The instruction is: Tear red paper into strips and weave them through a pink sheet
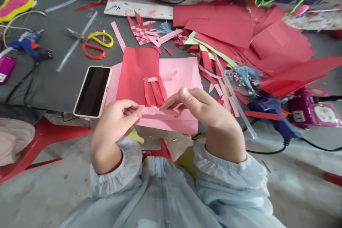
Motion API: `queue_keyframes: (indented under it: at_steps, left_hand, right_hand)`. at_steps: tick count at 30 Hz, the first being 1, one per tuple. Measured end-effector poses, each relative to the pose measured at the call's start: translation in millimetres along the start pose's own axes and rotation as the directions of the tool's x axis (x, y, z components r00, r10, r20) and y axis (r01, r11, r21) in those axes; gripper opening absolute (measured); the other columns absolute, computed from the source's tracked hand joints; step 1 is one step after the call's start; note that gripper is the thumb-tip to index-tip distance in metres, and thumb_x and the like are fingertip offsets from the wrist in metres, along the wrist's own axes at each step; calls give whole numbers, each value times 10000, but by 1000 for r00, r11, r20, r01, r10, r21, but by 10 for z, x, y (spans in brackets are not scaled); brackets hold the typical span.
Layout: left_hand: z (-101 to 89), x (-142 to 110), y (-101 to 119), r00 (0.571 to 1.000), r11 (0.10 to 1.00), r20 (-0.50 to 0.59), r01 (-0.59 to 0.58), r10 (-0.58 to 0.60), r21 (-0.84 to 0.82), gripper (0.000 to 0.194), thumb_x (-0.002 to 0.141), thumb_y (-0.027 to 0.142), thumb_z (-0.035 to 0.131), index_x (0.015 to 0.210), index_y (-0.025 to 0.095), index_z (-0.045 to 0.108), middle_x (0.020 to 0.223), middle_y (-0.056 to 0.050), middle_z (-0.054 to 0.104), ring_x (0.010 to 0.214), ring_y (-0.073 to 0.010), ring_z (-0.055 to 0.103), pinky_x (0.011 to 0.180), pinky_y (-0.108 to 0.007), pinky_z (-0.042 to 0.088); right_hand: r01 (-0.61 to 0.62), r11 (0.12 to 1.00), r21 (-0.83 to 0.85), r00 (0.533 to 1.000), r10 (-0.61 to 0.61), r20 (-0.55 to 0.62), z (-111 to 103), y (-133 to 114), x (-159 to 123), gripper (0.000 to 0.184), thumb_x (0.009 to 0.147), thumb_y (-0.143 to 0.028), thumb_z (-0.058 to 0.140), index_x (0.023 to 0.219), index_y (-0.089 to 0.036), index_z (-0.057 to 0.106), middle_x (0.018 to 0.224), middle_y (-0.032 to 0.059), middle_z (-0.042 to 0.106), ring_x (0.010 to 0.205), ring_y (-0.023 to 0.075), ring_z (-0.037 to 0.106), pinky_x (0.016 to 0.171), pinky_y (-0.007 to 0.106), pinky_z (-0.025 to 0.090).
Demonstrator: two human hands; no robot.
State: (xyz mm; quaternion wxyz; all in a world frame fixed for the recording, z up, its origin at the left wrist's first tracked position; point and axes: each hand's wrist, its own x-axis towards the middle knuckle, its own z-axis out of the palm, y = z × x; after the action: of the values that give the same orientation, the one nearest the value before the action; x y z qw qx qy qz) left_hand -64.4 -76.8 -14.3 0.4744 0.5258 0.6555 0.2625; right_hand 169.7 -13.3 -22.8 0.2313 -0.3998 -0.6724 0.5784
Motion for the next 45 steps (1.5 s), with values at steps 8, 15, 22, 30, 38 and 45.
queue_keyframes:
  at_steps: [8, 15, 22, 30, 38, 45]
  left_hand:
    - [14, 8, -18, 999, 999, -13, 31, -31, 17, 280, 838, 453, 688, 780, 180, 716, 711, -50, 733, 702, -216, 708, 683, -343, 578]
    - [17, 13, -18, 999, 998, -5, 53, -53, -33, 313, 844, 478, 715, 827, 165, 727, 719, -55, 734, 712, -213, 718, 698, -338, 587]
    - [46, 24, 56, 998, 999, -60, -25, 22, -43, 228, 824, 388, 760, 907, 176, 740, 849, -46, 760, 767, -171, 706, 699, -265, 560]
    - [39, -29, 121, 993, 981, 34, -107, 114, -159, 160, 846, 334, 738, 925, 194, 736, 862, -18, 745, 764, -139, 684, 697, -228, 560]
    - [46, 2, 72, 993, 989, 70, -83, 92, -126, 130, 838, 315, 740, 822, 190, 706, 758, 3, 713, 688, -120, 659, 634, -204, 536]
    - [41, 10, 68, 994, 995, 59, -91, 93, -46, 188, 864, 376, 703, 854, 190, 722, 797, -25, 737, 732, -151, 679, 666, -236, 545]
  right_hand:
    - [-78, 988, -134, 990, 92, 106, 39, 11, -20, 248, 834, -419, 702, 803, -177, 749, 785, 39, 747, 733, 154, 647, 687, 302, 493]
    - [-71, 994, 86, 997, 72, -8, 37, 41, -27, 306, 769, -235, 720, 1058, -165, 647, 711, 2, 716, 631, 123, 638, 626, 275, 511]
    - [-39, 996, 82, 997, 43, -57, 62, 58, 9, 273, 738, -255, 765, 971, -147, 672, 610, -34, 635, 570, 96, 553, 565, 253, 436]
    - [61, 998, -14, 990, -62, -125, 59, 81, 70, 155, 780, -307, 757, 804, -154, 758, 655, 3, 653, 594, 93, 509, 583, 270, 402]
    - [47, 999, 15, 998, -46, -50, 17, 73, 55, 398, 815, -530, 766, 726, -147, 702, 626, -2, 577, 596, 99, 470, 560, 267, 380]
    - [33, 998, -57, 999, -31, 26, -7, 18, 33, 501, 801, -631, 740, 697, -149, 651, 618, -11, 516, 611, 97, 425, 570, 270, 345]
